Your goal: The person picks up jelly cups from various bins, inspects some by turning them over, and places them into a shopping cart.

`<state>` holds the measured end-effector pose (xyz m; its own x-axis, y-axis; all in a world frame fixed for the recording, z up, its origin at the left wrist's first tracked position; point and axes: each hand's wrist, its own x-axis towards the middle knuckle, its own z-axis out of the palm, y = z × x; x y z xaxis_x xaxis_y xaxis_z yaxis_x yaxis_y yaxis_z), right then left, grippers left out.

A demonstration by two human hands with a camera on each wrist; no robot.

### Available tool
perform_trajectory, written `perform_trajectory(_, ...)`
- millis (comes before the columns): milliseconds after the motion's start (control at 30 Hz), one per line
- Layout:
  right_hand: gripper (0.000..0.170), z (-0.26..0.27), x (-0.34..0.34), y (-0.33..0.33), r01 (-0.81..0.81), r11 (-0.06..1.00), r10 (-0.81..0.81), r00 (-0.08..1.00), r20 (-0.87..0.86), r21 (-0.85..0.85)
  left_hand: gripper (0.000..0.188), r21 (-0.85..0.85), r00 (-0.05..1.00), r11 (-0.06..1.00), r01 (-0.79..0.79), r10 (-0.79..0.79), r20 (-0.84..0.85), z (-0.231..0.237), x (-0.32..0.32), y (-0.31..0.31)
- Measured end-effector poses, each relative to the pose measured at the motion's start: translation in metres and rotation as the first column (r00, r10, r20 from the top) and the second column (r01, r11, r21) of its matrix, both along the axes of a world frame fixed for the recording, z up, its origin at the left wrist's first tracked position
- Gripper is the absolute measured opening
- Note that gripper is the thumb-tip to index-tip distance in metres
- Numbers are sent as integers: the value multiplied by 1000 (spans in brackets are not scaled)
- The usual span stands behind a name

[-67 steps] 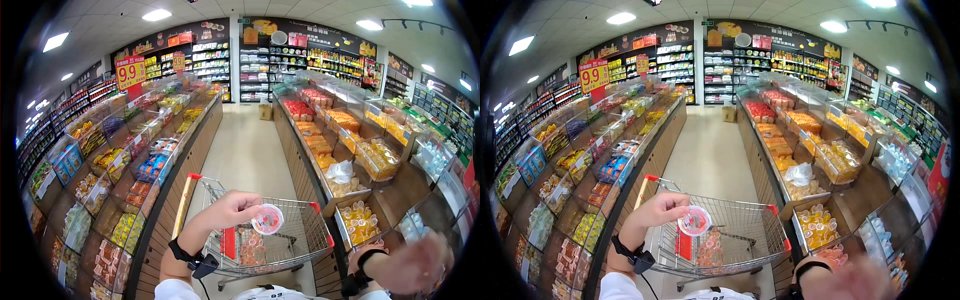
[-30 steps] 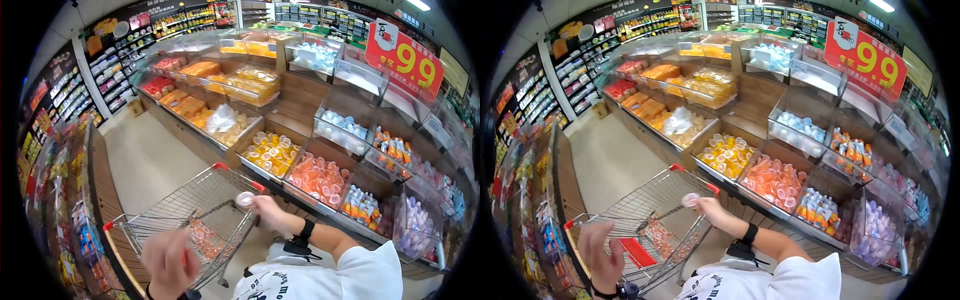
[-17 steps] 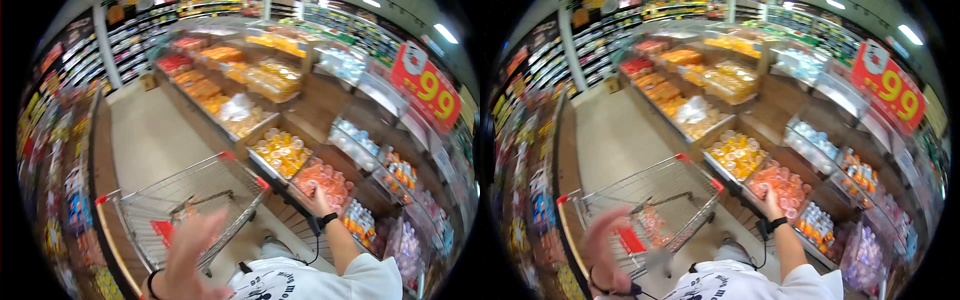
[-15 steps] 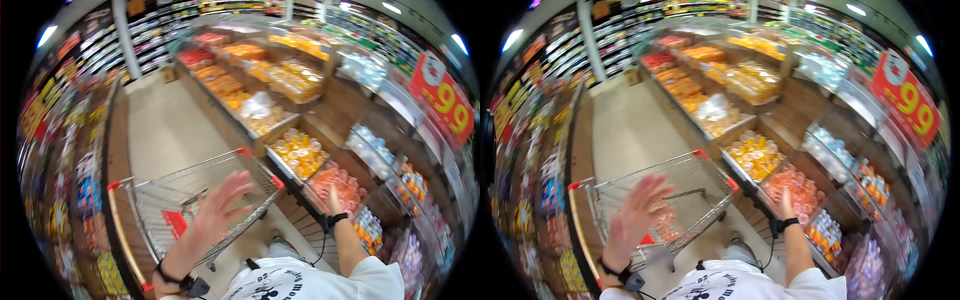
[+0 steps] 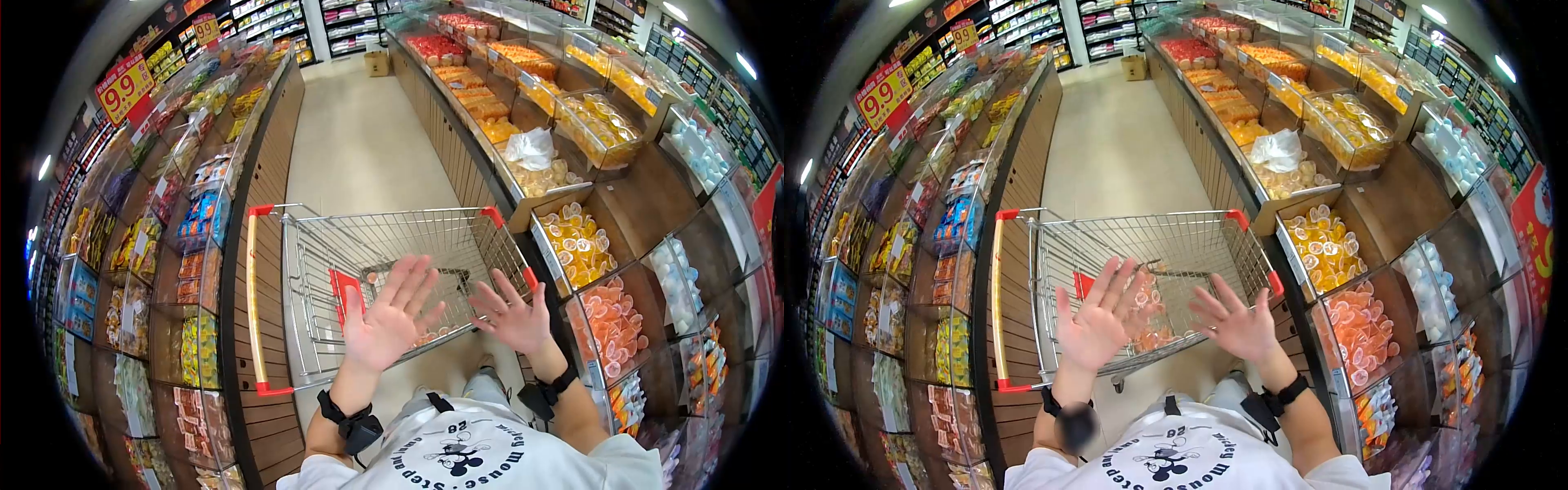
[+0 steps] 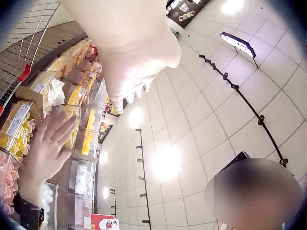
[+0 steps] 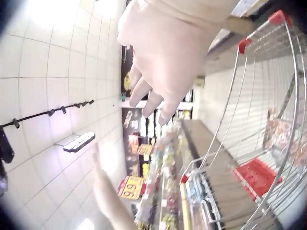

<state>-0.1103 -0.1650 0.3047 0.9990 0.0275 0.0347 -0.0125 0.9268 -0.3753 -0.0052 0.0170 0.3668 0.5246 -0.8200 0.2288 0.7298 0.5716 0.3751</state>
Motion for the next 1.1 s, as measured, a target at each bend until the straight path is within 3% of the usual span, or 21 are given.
perform_trajectory(67, 67, 7, 9, 15, -78, 997, 76, 994, 72, 27, 64, -10, 1000, 1000, -14, 14, 10, -10, 5, 11)
perform_trajectory(167, 68, 8, 18, 25, -146, 988, 138, 981, 139, 50, 54, 135, 972, 975, -176, 195, -135, -10, 5, 20)
perform_trajectory(267, 59, 5, 28, 22, -93, 995, 97, 989, 108, -42, 28, 48, 995, 995, -85, 82, 47, -77, 33, 40)
perform_trajectory(333, 52, -21, 39, 12, 4, 982, 20, 992, 122, -188, 15, -19, 992, 1000, -17, 15, -127, -93, 43, 44)
perform_trajectory(367, 47, -33, 44, 9, 44, 991, -28, 992, 121, -128, 13, -55, 977, 998, 9, -21, -212, -102, 49, 45)
perform_trajectory(433, 36, -59, 52, 2, 124, 992, -123, 986, 109, -9, 8, -119, 984, 993, 7, -28, -178, -135, 60, 44)
perform_trajectory(467, 33, -74, 58, -3, 88, 995, -92, 991, 102, 43, 10, -151, 986, 989, 5, -30, -165, -147, 64, 43)
perform_trajectory(500, 31, -89, 64, -8, 52, 994, -61, 994, 95, 98, 15, 105, 974, 988, -115, 133, -184, -143, 62, 37)
perform_trajectory(533, 28, -99, 72, -13, 14, 988, -28, 996, 89, 155, 22, 357, 943, 908, -221, 293, -161, -131, 57, 31)
perform_trajectory(567, 27, -99, 82, -15, 42, 994, -34, 996, -84, 106, 29, 582, 894, 753, -307, 437, -95, -126, 59, 25)
perform_trajectory(633, 24, -95, 107, -18, 51, 999, -51, 911, -410, -10, 40, 580, 872, 762, -289, 459, -170, -150, 68, 22)
perform_trajectory(700, 23, -119, 136, -24, -72, 992, 7, 858, -514, -107, 49, 643, 822, 712, -282, 525, -221, -178, 75, 26)
perform_trajectory(800, 21, -213, 168, -36, -343, 931, 191, 751, -632, -127, 47, 877, 786, 380, -294, 618, -4, -231, 77, 38)
perform_trajectory(867, 24, -266, 188, -35, -545, 814, 250, 642, -725, -202, 44, 889, 812, -55, -455, 384, 439, -266, 72, 44)
perform_trajectory(933, 24, -303, 215, -28, -671, 682, 183, 541, -821, -290, 43, 719, 750, -276, -638, -9, 661, -297, 64, 52)
perform_trajectory(967, 25, -321, 228, -24, -730, 604, 138, 491, -860, -321, 42, 599, 682, -341, -724, -224, 696, -308, 63, 54)
perform_trajectory(1000, 26, -341, 242, -23, -802, 306, 67, 556, -828, -514, 40, 559, 680, -396, -729, -316, 662, -302, 63, 48)
perform_trajectory(1033, 27, -362, 258, -25, -767, -36, 28, 640, -768, -640, 39, 512, 675, -445, -735, -400, 621, -294, 63, 40)
perform_trajectory(1067, 28, -378, 270, -28, -633, -373, 27, 723, -690, -678, 37, 515, 702, -478, -711, -444, 557, -293, 61, 37)
perform_trajectory(1100, 31, -390, 275, -30, -475, -501, 63, 813, -578, -723, 35, 514, 725, -511, -689, -480, 493, -295, 58, 34)
